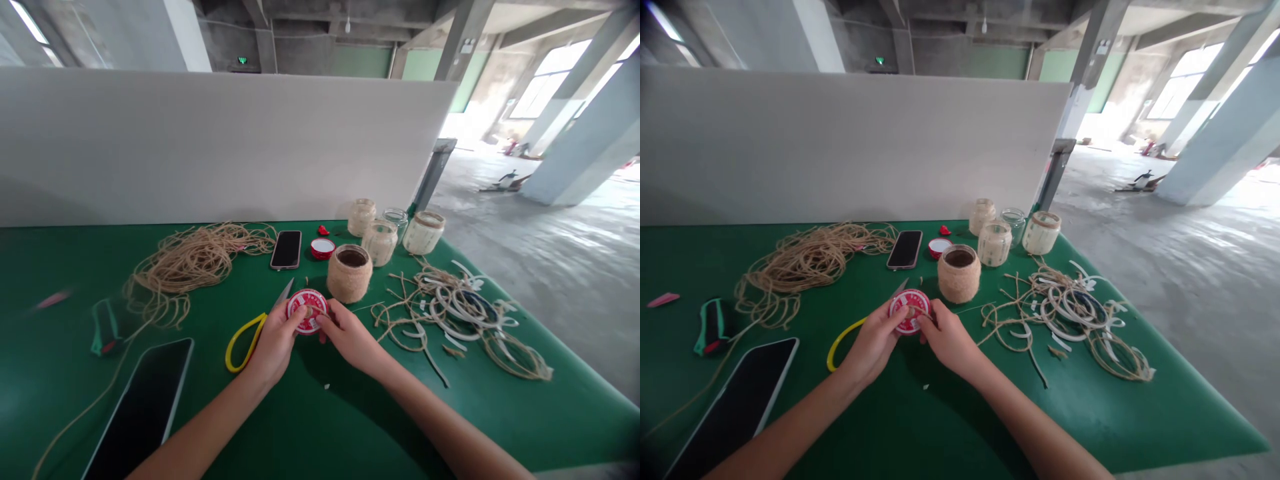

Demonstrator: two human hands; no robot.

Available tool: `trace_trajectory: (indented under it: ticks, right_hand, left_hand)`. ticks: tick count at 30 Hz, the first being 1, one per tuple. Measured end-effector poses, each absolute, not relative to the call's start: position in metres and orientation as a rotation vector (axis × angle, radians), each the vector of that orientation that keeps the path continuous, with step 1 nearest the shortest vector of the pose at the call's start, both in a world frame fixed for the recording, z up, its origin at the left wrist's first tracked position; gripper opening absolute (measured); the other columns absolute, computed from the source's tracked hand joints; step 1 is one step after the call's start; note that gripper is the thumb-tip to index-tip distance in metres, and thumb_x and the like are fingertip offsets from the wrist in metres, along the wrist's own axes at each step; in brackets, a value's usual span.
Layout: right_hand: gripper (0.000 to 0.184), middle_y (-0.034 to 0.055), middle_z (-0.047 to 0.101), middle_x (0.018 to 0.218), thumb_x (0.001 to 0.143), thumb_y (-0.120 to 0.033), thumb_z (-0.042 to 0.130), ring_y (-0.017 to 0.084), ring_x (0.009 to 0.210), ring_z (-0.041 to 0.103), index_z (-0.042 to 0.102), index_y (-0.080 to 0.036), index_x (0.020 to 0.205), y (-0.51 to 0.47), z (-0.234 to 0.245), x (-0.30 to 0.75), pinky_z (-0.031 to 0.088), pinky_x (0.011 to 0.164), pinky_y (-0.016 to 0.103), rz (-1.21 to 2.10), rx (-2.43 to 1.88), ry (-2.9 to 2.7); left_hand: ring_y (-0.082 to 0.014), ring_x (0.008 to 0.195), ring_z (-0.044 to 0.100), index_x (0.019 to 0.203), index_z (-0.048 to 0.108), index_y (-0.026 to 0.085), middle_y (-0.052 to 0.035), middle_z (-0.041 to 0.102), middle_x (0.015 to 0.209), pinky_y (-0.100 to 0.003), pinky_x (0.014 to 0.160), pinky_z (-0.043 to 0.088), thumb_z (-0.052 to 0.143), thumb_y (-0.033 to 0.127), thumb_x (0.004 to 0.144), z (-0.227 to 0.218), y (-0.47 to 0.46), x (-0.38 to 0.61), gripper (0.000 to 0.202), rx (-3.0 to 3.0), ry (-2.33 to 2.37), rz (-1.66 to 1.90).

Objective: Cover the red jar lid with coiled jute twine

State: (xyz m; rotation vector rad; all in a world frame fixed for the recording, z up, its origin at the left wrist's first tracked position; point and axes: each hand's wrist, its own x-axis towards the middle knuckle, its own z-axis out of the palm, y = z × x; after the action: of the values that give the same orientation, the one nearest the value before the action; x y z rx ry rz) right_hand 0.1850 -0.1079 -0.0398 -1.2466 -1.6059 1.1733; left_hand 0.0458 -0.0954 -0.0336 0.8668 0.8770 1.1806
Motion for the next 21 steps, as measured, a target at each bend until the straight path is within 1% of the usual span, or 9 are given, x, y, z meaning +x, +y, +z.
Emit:
trace_trajectory:
  ticks: [2, 5, 10, 11, 13, 14, 16, 18, 21]
  right_hand:
    - [0.018, -0.0039, 0.050, 0.060, 0.087, -0.032, 0.043, 0.009, 0.054, 0.047, 0.049, -0.016, 0.082, -0.105, -0.037, 0.190, 0.036, 0.050, 0.020, 1.152, -1.268, -1.618]
    - [0.026, -0.0043, 0.046, 0.059, 0.087, -0.036, 0.041, 0.008, 0.052, 0.041, 0.048, -0.016, 0.073, -0.101, -0.029, 0.199, 0.032, 0.047, 0.020, 1.132, -1.265, -1.704]
    - [0.026, -0.0029, 0.047, 0.063, 0.086, -0.033, 0.044, 0.009, 0.056, 0.040, 0.051, -0.015, 0.070, -0.099, -0.023, 0.209, 0.031, 0.049, 0.020, 1.068, -1.284, -1.849]
    - [0.024, -0.0029, 0.047, 0.064, 0.086, -0.033, 0.044, 0.009, 0.056, 0.040, 0.052, -0.015, 0.072, -0.099, -0.023, 0.210, 0.030, 0.048, 0.020, 1.062, -1.296, -1.841]
    - [0.018, -0.0033, 0.049, 0.064, 0.085, -0.031, 0.045, 0.009, 0.055, 0.041, 0.054, -0.016, 0.086, -0.100, -0.023, 0.209, 0.031, 0.048, 0.020, 1.045, -1.301, -1.812]
    - [0.019, -0.0038, 0.049, 0.064, 0.085, -0.030, 0.046, 0.009, 0.054, 0.042, 0.053, -0.017, 0.095, -0.101, -0.023, 0.209, 0.031, 0.048, 0.020, 1.020, -1.300, -1.799]
    - [0.027, -0.0048, 0.049, 0.062, 0.085, -0.028, 0.046, 0.010, 0.054, 0.045, 0.047, -0.019, 0.110, -0.102, -0.023, 0.207, 0.033, 0.050, 0.021, 0.928, -1.302, -1.795]
    - [0.027, -0.0040, 0.050, 0.063, 0.086, -0.026, 0.044, 0.012, 0.056, 0.048, 0.046, -0.019, 0.112, -0.103, -0.023, 0.206, 0.035, 0.053, 0.022, 0.810, -1.317, -1.820]
    - [0.027, 0.0000, 0.056, 0.070, 0.088, -0.024, 0.040, 0.014, 0.060, 0.053, 0.046, -0.020, 0.114, -0.104, -0.025, 0.203, 0.037, 0.057, 0.024, 0.711, -1.362, -1.882]
  left_hand:
    - [-0.0200, 0.082, 0.061, 0.096, 0.064, 0.011, -0.0094, 0.068, 0.087, -0.028, 0.073, 0.046, 0.067, 0.030, 0.070, -0.031, -0.093, 0.044, 0.032, 0.859, 0.841, 1.130]
    - [-0.0220, 0.086, 0.061, 0.100, 0.062, 0.013, -0.0105, 0.067, 0.091, -0.031, 0.075, 0.046, 0.064, 0.032, 0.073, -0.028, -0.091, 0.041, 0.034, 0.907, 0.811, 1.051]
    - [-0.0199, 0.084, 0.061, 0.096, 0.062, 0.016, -0.0063, 0.067, 0.089, -0.029, 0.075, 0.045, 0.069, 0.026, 0.068, -0.034, -0.090, 0.038, 0.031, 1.120, 0.897, 1.017]
    - [-0.0197, 0.083, 0.061, 0.095, 0.063, 0.016, -0.0062, 0.067, 0.089, -0.028, 0.074, 0.045, 0.069, 0.026, 0.067, -0.035, -0.090, 0.038, 0.030, 1.128, 0.902, 1.016]
    - [-0.0199, 0.083, 0.061, 0.097, 0.062, 0.015, -0.0069, 0.068, 0.090, -0.029, 0.075, 0.046, 0.068, 0.027, 0.068, -0.037, -0.089, 0.039, 0.032, 1.099, 0.901, 1.020]
    - [-0.0202, 0.083, 0.061, 0.098, 0.062, 0.015, -0.0075, 0.068, 0.090, -0.029, 0.076, 0.046, 0.068, 0.027, 0.068, -0.037, -0.089, 0.039, 0.033, 1.070, 0.898, 1.030]
    - [-0.0210, 0.083, 0.062, 0.100, 0.062, 0.014, -0.0087, 0.067, 0.091, -0.030, 0.076, 0.046, 0.068, 0.029, 0.068, -0.037, -0.088, 0.040, 0.036, 0.998, 0.890, 1.058]
    - [-0.0213, 0.084, 0.062, 0.100, 0.062, 0.013, -0.0095, 0.067, 0.092, -0.030, 0.076, 0.047, 0.069, 0.029, 0.067, -0.036, -0.088, 0.040, 0.037, 0.933, 0.877, 1.089]
    - [-0.0208, 0.084, 0.062, 0.100, 0.063, 0.012, -0.0093, 0.068, 0.091, -0.029, 0.075, 0.048, 0.069, 0.029, 0.067, -0.037, -0.088, 0.041, 0.037, 0.875, 0.871, 1.155]
